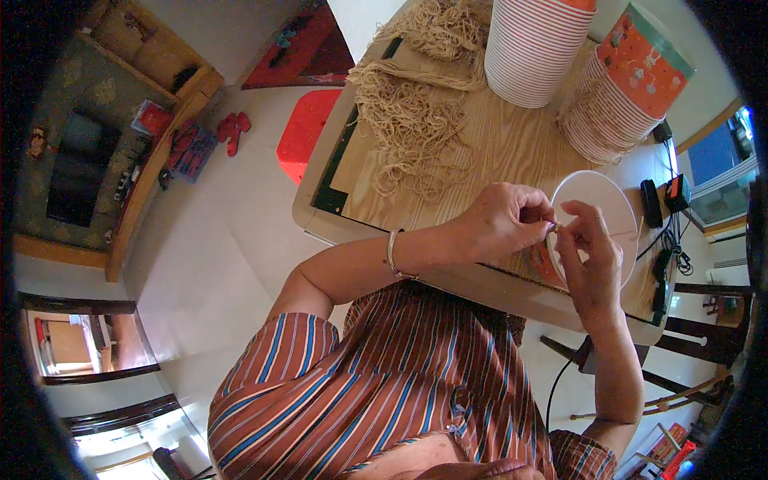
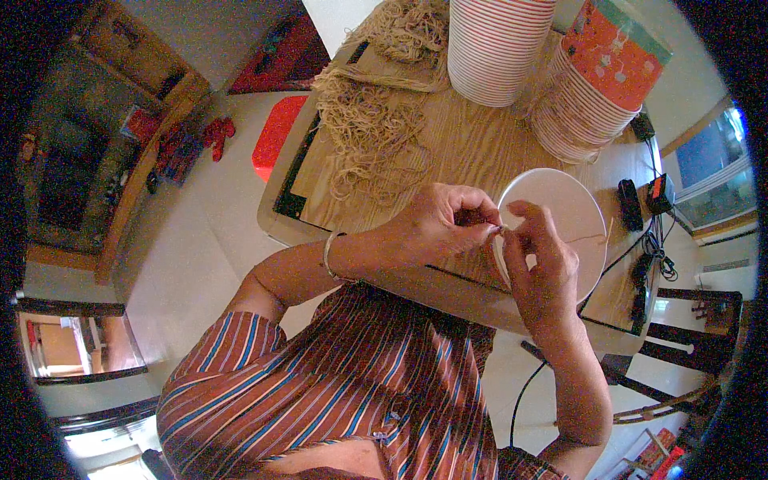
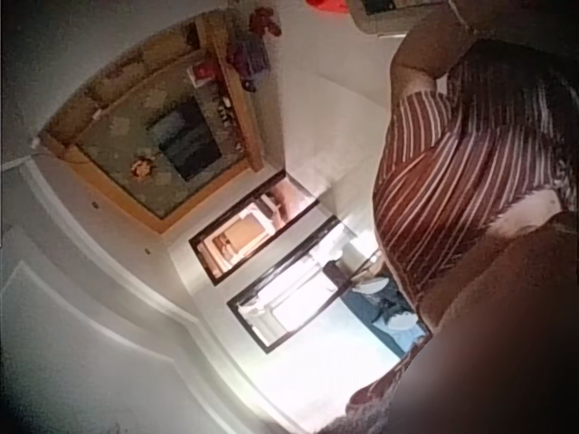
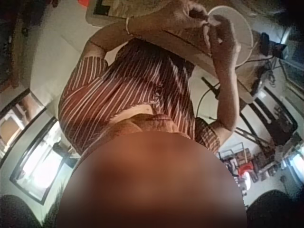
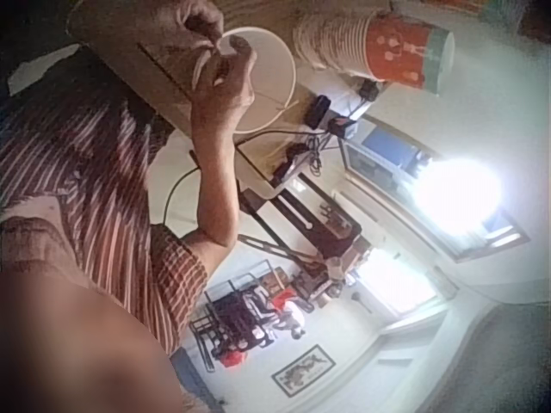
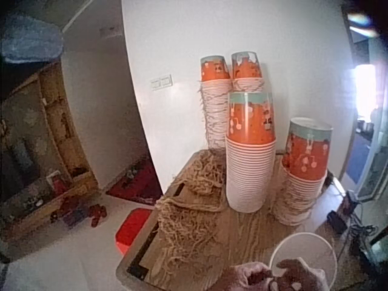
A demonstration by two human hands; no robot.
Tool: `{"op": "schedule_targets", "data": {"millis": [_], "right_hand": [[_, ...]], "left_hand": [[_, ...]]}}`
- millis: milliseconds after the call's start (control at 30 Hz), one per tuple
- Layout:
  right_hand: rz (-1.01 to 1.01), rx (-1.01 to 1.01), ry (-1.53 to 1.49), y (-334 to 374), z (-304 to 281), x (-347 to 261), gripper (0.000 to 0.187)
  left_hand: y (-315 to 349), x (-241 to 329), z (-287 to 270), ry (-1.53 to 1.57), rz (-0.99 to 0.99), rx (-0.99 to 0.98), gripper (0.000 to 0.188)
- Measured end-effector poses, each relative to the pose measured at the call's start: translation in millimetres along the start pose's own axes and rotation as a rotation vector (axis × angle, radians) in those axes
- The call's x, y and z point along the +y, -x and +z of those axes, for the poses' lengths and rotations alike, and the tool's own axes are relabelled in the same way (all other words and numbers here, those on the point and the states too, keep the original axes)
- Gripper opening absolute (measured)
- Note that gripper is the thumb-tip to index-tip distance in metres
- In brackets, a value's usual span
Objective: Threading string through holes in paper cups and stacking them on a table.
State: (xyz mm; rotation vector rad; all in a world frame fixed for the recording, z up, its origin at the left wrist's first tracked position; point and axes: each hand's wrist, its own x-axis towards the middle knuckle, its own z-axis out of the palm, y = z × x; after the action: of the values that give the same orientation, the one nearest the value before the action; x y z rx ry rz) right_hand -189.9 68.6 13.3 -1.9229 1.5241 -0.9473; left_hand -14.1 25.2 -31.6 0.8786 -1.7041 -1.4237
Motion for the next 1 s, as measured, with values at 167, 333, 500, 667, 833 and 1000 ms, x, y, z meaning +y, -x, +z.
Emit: {"op": "schedule_targets", "data": {"millis": [167, 333, 500, 667, 833, 1000], "right_hand": [[-0.295, -0.052, 0.227, 0, -4, 3, 0.019], [-0.339, -0.032, 0.322, 2, -4, 1, 0.013], [-0.241, -0.068, 0.257, -2, -6, 12, 0.009], [0.059, -0.15, 0.034, -11, -11, 12, 0.005], [0.392, -0.336, -0.276, -22, -20, 5, 0.01], [0.444, -0.396, -0.434, -27, -24, 13, 0.01]], "left_hand": [[-3, 0, -2, 0.02, -0.004, -0.032, 0.014], [-3, 5, -2, -0.001, -0.036, -0.051, 0.013], [0, 6, -1, -0.274, 0.18, 0.015, 0.015], [2, 1, 5, -0.36, 0.28, 0.078, 0.016], [3, 0, 8, -0.349, 0.246, 0.11, 0.016], [3, -4, 11, -0.445, 0.367, 0.166, 0.014]]}}
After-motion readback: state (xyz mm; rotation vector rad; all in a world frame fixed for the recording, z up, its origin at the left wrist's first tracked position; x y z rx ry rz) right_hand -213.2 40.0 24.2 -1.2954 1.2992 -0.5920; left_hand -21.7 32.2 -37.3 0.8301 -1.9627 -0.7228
